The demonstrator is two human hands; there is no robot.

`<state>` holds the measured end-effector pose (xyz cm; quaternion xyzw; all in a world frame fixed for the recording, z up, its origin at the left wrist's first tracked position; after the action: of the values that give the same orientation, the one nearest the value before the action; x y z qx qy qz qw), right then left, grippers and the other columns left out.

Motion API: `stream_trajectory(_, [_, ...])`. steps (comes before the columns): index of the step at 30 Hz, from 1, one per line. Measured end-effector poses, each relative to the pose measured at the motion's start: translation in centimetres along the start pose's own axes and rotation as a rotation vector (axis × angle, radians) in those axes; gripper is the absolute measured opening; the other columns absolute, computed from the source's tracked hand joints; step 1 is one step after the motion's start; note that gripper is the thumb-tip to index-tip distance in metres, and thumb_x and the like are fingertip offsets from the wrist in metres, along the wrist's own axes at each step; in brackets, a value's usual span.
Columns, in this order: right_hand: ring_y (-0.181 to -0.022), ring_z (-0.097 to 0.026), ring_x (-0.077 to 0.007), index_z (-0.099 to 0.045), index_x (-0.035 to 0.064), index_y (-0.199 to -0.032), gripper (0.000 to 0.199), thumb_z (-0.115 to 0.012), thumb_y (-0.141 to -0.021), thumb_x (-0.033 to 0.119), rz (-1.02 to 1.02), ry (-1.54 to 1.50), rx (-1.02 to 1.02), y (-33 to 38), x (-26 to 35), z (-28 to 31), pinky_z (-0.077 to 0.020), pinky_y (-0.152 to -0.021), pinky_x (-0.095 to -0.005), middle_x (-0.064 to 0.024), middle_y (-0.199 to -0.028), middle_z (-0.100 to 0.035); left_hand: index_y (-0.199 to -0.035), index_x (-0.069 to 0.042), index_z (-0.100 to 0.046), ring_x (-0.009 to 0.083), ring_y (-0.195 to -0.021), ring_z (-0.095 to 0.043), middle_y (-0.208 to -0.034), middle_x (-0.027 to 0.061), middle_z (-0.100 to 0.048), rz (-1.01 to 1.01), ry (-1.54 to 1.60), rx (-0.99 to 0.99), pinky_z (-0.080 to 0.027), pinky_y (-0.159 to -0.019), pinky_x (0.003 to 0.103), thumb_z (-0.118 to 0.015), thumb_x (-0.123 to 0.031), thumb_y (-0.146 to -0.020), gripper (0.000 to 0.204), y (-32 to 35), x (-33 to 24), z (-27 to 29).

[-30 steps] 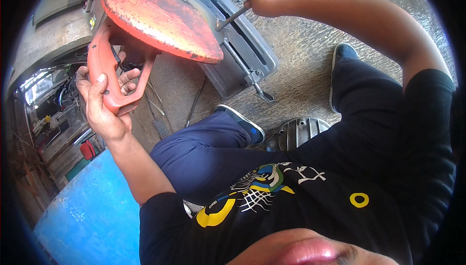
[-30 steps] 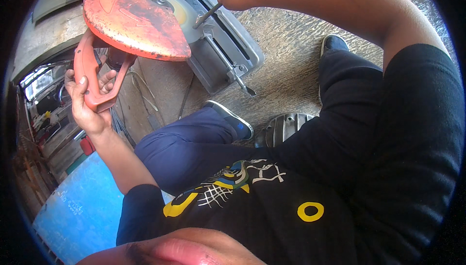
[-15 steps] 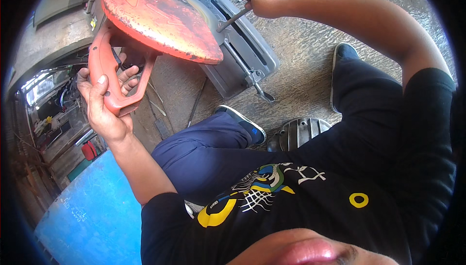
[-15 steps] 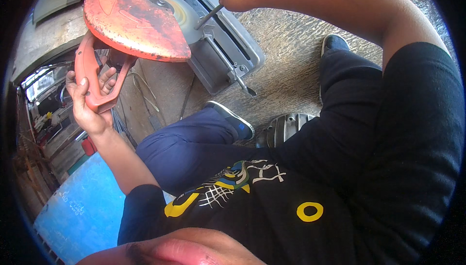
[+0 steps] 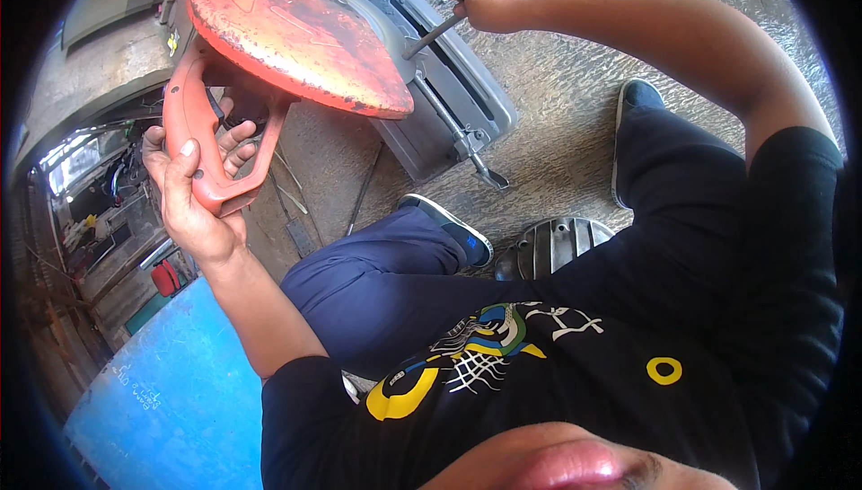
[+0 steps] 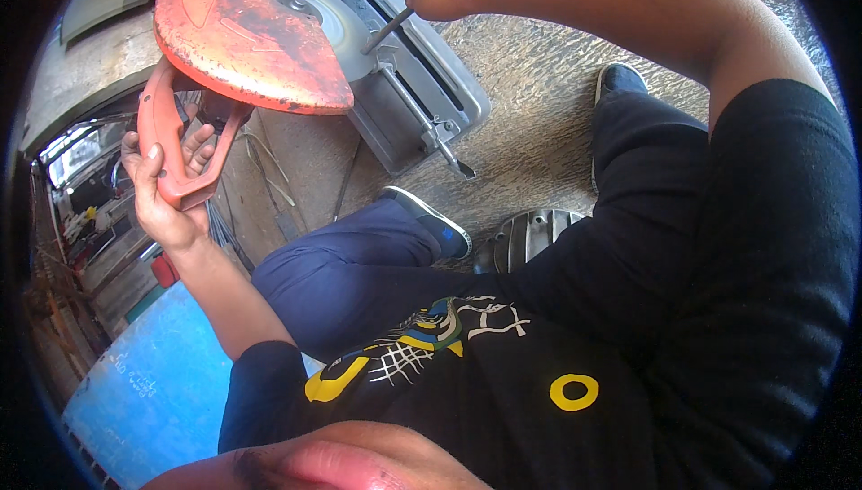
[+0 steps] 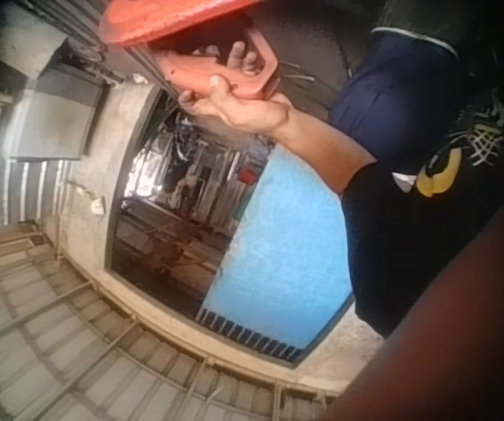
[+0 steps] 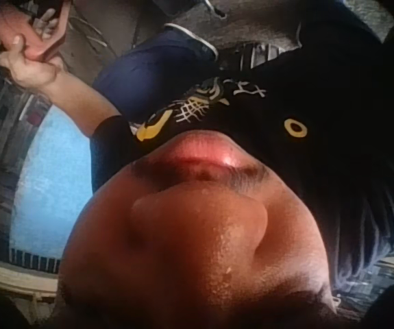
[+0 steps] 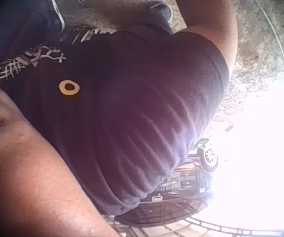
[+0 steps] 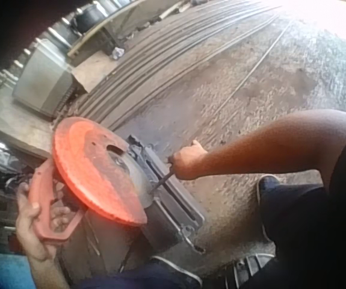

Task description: Cutting metal rods to length using a power chop saw.

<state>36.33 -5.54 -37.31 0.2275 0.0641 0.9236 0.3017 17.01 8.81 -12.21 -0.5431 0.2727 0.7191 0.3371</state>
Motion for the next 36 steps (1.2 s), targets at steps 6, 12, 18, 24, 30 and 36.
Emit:
stream_trajectory(6, [-0.096, -0.064, -0.021, -0.062, 0.0155, -0.111, 0.026, -0.047, -0.095, 0.029, 0.022, 0.017, 0.023, 0.0, 0.2, 0.6, -0.037, -0.091, -0.0459, -0.0076, -0.096, -0.068, -0.123, -0.016, -0.037, 0.0395, -0.085, -0.065, -0.115, 0.0328, -0.053, 0.001, 0.009, -0.012, -0.058, -0.069, 0.04, -0.052, -0.012, -0.085, 0.041, 0.1, 0.0, 0.0])
stream_trajectory(12, [-0.108, -0.06, -0.0271, -0.06, 0.014, -0.116, 0.034, -0.048, -0.088, 0.03, 0.054, -0.077, 0.149, -0.2, -0.4, -0.2, -0.0273, -0.104, -0.0586, -0.0112, -0.11, -0.066, -0.124, -0.016, -0.037, 0.0395, -0.085, -0.065, -0.115, 0.0328, -0.053, 0.0, 0.027, -0.001, -0.058, -0.07, 0.04, -0.052, -0.012, -0.086, 0.041, 0.1, 0.1, 0.1])
stream_trajectory(18, [-0.109, -0.06, -0.0273, -0.06, 0.0145, -0.117, 0.035, -0.05, -0.088, 0.031, 0.064, -0.103, 0.138, -0.4, -0.6, -0.3, -0.0292, -0.103, -0.0578, -0.0103, -0.111, -0.066, -0.122, -0.017, -0.04, 0.039, -0.094, -0.063, -0.118, 0.0298, -0.054, 0.011, 0.001, 0.044, -0.053, -0.08, 0.044, -0.054, -0.018, -0.087, 0.038, 0.0, 0.1, -0.1])
stream_trajectory(24, [-0.105, -0.061, -0.0283, -0.061, 0.0149, -0.115, 0.034, -0.05, -0.087, 0.032, 0.103, -0.079, 0.132, -0.5, -0.3, 0.0, -0.0353, -0.096, -0.0522, -0.0103, -0.107, -0.067, -0.122, -0.015, -0.037, 0.039, -0.085, -0.066, -0.116, 0.0333, -0.052, 0.0, 0.027, -0.005, -0.058, -0.07, 0.04, -0.052, -0.012, -0.085, 0.04, 0.1, 0.0, 0.0])
stream_trajectory(30, [-0.098, -0.064, -0.0277, -0.064, 0.0147, -0.108, 0.031, -0.05, -0.087, 0.033, 0.15, -0.007, 0.09, -0.7, 0.1, 0.7, -0.0368, -0.091, -0.0507, -0.01, -0.099, -0.068, -0.122, -0.014, -0.037, 0.0391, -0.086, -0.065, -0.115, 0.0337, -0.052, -0.001, 0.026, -0.002, -0.058, -0.071, 0.04, -0.053, -0.012, -0.085, 0.041, 0.1, 0.0, -0.1])
stream_trajectory(36, [-0.094, -0.065, -0.0254, -0.065, 0.0161, -0.102, 0.025, -0.053, -0.085, 0.031, 0.188, 0.057, 0.1, -0.3, 0.4, 0.7, -0.0374, -0.091, -0.0485, -0.0071, -0.094, -0.069, -0.122, -0.013, -0.037, 0.0395, -0.087, -0.065, -0.115, 0.0337, -0.052, -0.009, 0.015, 0.01, -0.057, -0.072, 0.041, -0.053, -0.013, -0.084, 0.041, 0.0, -0.1, -0.1])
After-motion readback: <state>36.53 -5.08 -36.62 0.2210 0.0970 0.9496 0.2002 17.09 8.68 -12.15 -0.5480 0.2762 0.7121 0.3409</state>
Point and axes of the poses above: each hand's wrist, its own y-axis away from the middle knuckle, its own z-axis out of the back of the hand, x = y × z, the point moved 9 cm from there along -y, towards the middle knuckle
